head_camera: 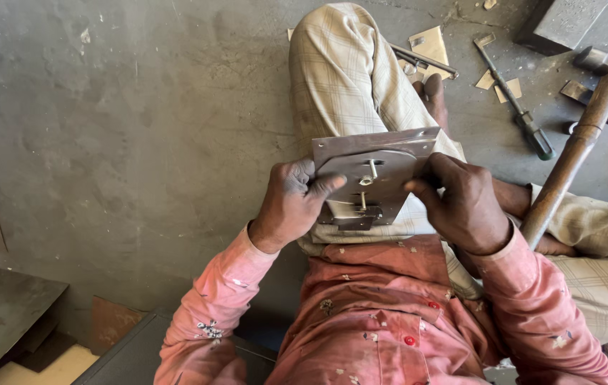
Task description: The person sits on the floor and assembles a metal lock mechanism by hand. They place small metal components into a rectangular metal plate, then use a hammer and punch to secure them. The person repeatedly hammers the components into place and inspects the assembly.
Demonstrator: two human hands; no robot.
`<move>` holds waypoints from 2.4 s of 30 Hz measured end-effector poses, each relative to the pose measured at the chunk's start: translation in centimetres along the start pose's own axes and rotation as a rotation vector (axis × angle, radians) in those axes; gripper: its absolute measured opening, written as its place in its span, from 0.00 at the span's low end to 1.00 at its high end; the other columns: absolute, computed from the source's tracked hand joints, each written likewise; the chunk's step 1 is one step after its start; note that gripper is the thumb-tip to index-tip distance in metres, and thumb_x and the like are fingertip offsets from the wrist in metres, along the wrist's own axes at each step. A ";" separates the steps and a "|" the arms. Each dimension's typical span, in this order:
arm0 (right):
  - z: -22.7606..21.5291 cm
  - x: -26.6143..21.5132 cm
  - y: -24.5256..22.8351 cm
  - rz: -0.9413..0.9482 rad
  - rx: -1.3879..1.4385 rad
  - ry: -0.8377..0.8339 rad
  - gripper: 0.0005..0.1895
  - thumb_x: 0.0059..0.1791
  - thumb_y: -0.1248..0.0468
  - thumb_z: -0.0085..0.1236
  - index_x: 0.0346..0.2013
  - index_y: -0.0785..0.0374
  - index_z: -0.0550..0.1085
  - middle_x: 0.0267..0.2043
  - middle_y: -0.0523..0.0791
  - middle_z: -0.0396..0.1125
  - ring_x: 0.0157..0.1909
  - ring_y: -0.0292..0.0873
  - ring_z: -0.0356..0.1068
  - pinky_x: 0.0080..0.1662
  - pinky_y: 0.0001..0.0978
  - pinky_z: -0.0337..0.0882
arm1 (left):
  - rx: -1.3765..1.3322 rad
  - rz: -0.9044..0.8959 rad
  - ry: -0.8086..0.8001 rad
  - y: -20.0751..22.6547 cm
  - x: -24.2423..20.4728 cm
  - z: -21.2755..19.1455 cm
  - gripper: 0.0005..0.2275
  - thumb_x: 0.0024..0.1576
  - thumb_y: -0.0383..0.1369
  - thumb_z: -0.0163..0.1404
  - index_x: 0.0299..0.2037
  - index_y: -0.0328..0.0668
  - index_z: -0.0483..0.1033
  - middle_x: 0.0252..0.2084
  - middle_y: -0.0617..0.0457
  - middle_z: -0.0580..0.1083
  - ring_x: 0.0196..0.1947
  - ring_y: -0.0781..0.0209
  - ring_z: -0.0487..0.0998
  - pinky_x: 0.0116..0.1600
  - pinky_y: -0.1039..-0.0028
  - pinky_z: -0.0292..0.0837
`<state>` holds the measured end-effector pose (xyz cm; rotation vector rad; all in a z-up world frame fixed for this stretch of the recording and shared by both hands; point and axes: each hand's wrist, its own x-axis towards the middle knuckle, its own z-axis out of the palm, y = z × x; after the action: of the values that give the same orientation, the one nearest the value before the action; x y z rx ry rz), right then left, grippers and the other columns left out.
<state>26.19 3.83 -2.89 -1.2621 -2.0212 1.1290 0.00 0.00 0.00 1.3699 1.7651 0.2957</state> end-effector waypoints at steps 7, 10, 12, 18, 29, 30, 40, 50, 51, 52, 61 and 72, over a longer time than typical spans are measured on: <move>0.3 -0.2 0.3 0.000 -0.035 -0.012 0.12 0.51 0.66 0.63 0.30 0.68 0.69 0.27 0.55 0.67 0.29 0.59 0.69 0.32 0.45 0.68 | -0.342 0.379 0.108 -0.9 -0.3 0.2 0.09 0.61 0.29 0.58 0.48 0.33 0.79 0.37 0.45 0.82 0.35 0.66 0.80 0.44 0.74 0.77; 0.2 -0.3 0.1 -0.034 0.007 -0.012 0.11 0.49 0.65 0.63 0.30 0.68 0.69 0.27 0.54 0.68 0.29 0.58 0.71 0.32 0.44 0.69 | -0.345 0.313 0.126 -0.6 -0.5 0.5 0.08 0.63 0.27 0.57 0.49 0.33 0.79 0.36 0.44 0.81 0.33 0.64 0.78 0.42 0.73 0.76; 0.3 -0.2 0.0 -0.020 -0.006 0.005 0.11 0.50 0.66 0.63 0.31 0.68 0.69 0.29 0.55 0.69 0.31 0.60 0.71 0.33 0.45 0.69 | -0.331 0.405 0.131 -0.5 -0.5 0.1 0.09 0.62 0.28 0.56 0.50 0.33 0.78 0.41 0.45 0.82 0.38 0.65 0.83 0.44 0.74 0.78; 0.2 -0.2 -0.4 -0.041 -0.002 0.005 0.09 0.51 0.67 0.60 0.32 0.68 0.69 0.29 0.55 0.68 0.32 0.60 0.71 0.33 0.45 0.69 | -0.350 0.332 0.079 -0.4 -0.5 0.0 0.09 0.62 0.27 0.57 0.50 0.34 0.79 0.39 0.47 0.83 0.36 0.64 0.81 0.45 0.73 0.78; 0.9 -0.8 0.0 -0.039 -0.033 -0.002 0.11 0.51 0.67 0.62 0.31 0.69 0.67 0.28 0.55 0.67 0.31 0.61 0.70 0.32 0.47 0.68 | -0.398 0.467 0.160 -1.8 -1.2 1.2 0.11 0.67 0.35 0.51 0.54 0.36 0.77 0.40 0.47 0.82 0.34 0.64 0.80 0.40 0.74 0.76; 1.0 -0.9 -0.1 -0.058 -0.014 -0.010 0.12 0.49 0.67 0.62 0.32 0.69 0.67 0.29 0.55 0.68 0.31 0.61 0.71 0.32 0.46 0.69 | -0.457 0.443 0.171 -2.0 -1.4 1.6 0.12 0.68 0.36 0.48 0.54 0.38 0.78 0.38 0.49 0.82 0.30 0.65 0.79 0.36 0.75 0.75; 1.2 -4.7 -1.5 -0.141 -0.100 0.052 0.09 0.47 0.70 0.61 0.40 0.66 0.71 0.36 0.52 0.70 0.34 0.57 0.73 0.35 0.44 0.72 | -0.390 0.583 0.246 -0.8 -5.6 2.3 0.06 0.69 0.32 0.49 0.51 0.40 0.76 0.39 0.48 0.81 0.34 0.62 0.83 0.38 0.74 0.79; 2.4 0.1 0.5 -0.031 -0.089 0.064 0.10 0.49 0.66 0.64 0.38 0.66 0.71 0.34 0.52 0.68 0.32 0.58 0.71 0.35 0.45 0.70 | -0.280 0.324 0.383 -4.1 0.2 3.3 0.12 0.67 0.36 0.53 0.40 0.31 0.74 0.27 0.43 0.73 0.27 0.56 0.73 0.35 0.68 0.70; 2.7 1.0 0.5 -0.038 -0.097 0.091 0.11 0.50 0.65 0.64 0.39 0.67 0.71 0.35 0.52 0.68 0.33 0.59 0.70 0.36 0.46 0.70 | -0.269 0.270 0.411 -4.5 1.7 3.4 0.15 0.67 0.38 0.54 0.36 0.31 0.73 0.25 0.42 0.70 0.26 0.55 0.69 0.35 0.67 0.67; 3.1 1.5 0.4 -0.032 -0.133 0.146 0.14 0.49 0.64 0.64 0.42 0.69 0.70 0.46 0.57 0.65 0.33 0.59 0.71 0.36 0.47 0.70 | -0.293 0.288 0.433 -4.9 3.2 3.5 0.16 0.67 0.40 0.53 0.37 0.31 0.73 0.26 0.43 0.71 0.27 0.56 0.68 0.36 0.67 0.67; 10.0 0.8 -2.3 -0.404 -0.489 0.038 0.22 0.43 0.58 0.64 0.46 0.69 0.75 0.41 0.50 0.66 0.38 0.51 0.70 0.36 0.42 0.72 | -0.557 0.238 0.415 -6.9 7.9 5.4 0.20 0.68 0.46 0.42 0.40 0.32 0.74 0.27 0.53 0.68 0.29 0.64 0.65 0.35 0.69 0.65; 9.9 -0.5 -1.4 -0.534 -0.421 0.161 0.19 0.47 0.72 0.60 0.51 0.79 0.75 0.45 0.56 0.68 0.34 0.46 0.73 0.29 0.33 0.73 | -0.688 0.208 0.589 -9.2 8.4 8.1 0.28 0.71 0.52 0.29 0.26 0.35 0.59 0.24 0.58 0.60 0.29 0.68 0.59 0.34 0.68 0.58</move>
<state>18.28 -0.73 -6.91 -0.8620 -2.3406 0.3566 -0.43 1.51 -14.79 0.9975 1.7067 1.3952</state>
